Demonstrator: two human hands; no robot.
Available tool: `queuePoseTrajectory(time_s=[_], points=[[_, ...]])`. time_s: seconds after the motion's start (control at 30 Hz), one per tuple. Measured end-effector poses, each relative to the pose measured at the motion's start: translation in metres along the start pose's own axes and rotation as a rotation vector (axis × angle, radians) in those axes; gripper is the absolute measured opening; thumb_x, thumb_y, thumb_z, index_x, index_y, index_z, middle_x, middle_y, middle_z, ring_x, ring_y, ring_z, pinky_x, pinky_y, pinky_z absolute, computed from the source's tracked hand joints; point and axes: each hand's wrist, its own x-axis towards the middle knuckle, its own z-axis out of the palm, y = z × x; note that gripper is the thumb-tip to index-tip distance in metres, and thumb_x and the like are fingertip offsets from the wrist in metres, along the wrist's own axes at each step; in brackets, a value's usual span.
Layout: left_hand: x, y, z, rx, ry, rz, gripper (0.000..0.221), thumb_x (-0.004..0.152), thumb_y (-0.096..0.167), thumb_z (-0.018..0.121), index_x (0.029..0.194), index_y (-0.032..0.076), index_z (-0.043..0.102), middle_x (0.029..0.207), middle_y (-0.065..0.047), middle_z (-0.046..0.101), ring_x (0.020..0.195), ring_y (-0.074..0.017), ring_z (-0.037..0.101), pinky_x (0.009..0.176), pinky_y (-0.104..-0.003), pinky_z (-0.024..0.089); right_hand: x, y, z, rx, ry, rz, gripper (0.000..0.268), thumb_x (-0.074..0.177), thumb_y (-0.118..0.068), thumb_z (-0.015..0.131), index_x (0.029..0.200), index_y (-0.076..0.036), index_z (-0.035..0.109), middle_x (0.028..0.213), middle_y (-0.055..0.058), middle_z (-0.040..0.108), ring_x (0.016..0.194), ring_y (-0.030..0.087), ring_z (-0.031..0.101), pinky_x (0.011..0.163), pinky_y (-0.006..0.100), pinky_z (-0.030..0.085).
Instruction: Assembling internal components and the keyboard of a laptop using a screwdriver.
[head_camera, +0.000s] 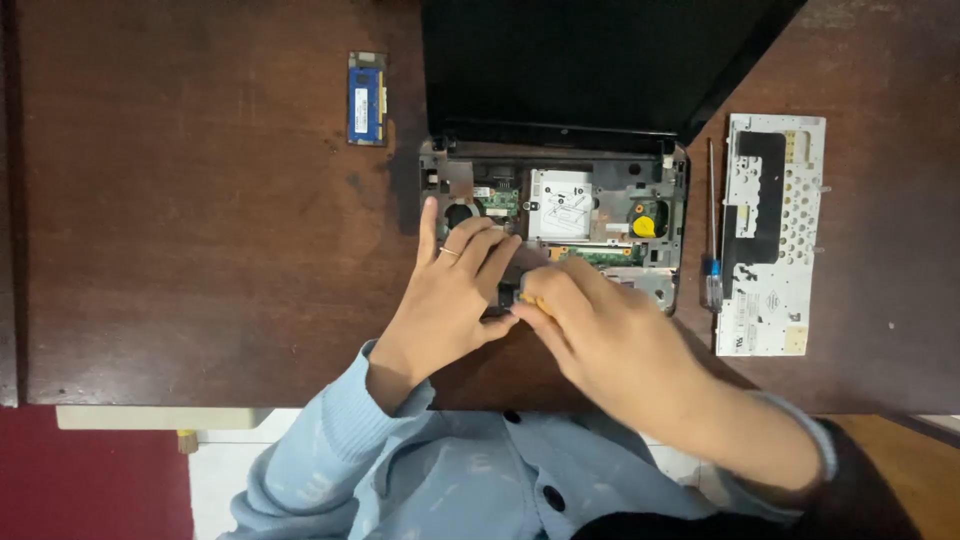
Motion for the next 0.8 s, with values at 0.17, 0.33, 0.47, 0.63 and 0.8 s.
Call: queuePoseTrajectory(time_s=[0.17,0.33,0.47,0.63,0.8], points=[[0.001,-0.001,-0.001,-0.002,-0.007,0.008,0.079,0.073,0.040,0.086,0.134,-0.003,0.060,0.128,-0.015,0.060,0.132,-0.0327,0.048,0.120,-0.075,0.014,-0.022,-0.009,0.051,-0.420,0.440,0.180,0.042,0.102,-0.044,0.078,0.096,-0.010,0.053,0.067,-0.002,0.046,0.047,0.009,0.035,0.040,0.024,0.027],[0.000,0.001,-0.001,0.032,-0.040,0.009,0.085,0.069,0.044,0.088,0.135,-0.003,0.061,0.128,-0.015,0.060,0.131,-0.0334,0.049,0.120,-0.075,0.012,-0.031,0.001,0.050,-0.504,0.542,0.243,0.055,0.099,-0.061,0.069,0.084,-0.011,0.051,0.058,-0.003,0.042,0.043,0.007,0.030,0.040,0.025,0.025],[0.001,0.001,-0.003,0.091,-0.053,0.006,0.082,0.075,0.051,0.085,0.135,0.002,0.061,0.130,-0.014,0.060,0.131,-0.0319,0.050,0.122,-0.072,0.012,-0.049,0.022,0.006,-0.237,0.588,0.391,0.031,0.104,-0.032,0.075,0.095,-0.003,0.069,0.065,0.000,0.056,0.050,0.010,0.045,0.048,0.025,0.034],[0.000,0.001,-0.020,-0.020,-0.027,0.043,0.082,0.073,0.051,0.086,0.134,0.001,0.062,0.127,-0.016,0.058,0.129,-0.0347,0.047,0.123,-0.071,0.012,-0.105,0.093,-0.048,-0.354,0.276,0.873,0.029,0.118,-0.035,0.076,0.105,-0.010,0.069,0.084,0.004,0.070,0.074,0.032,0.066,0.068,0.045,0.050],[0.006,0.008,-0.049,-0.194,0.005,0.062,0.084,0.069,0.045,0.086,0.134,0.000,0.059,0.123,-0.016,0.056,0.125,-0.0369,0.048,0.122,-0.073,0.013,-0.085,0.111,-0.030,-0.206,-0.439,1.026,0.028,0.103,-0.034,0.050,0.115,-0.014,0.066,0.093,0.007,0.078,0.082,0.028,0.074,0.067,0.041,0.056]])
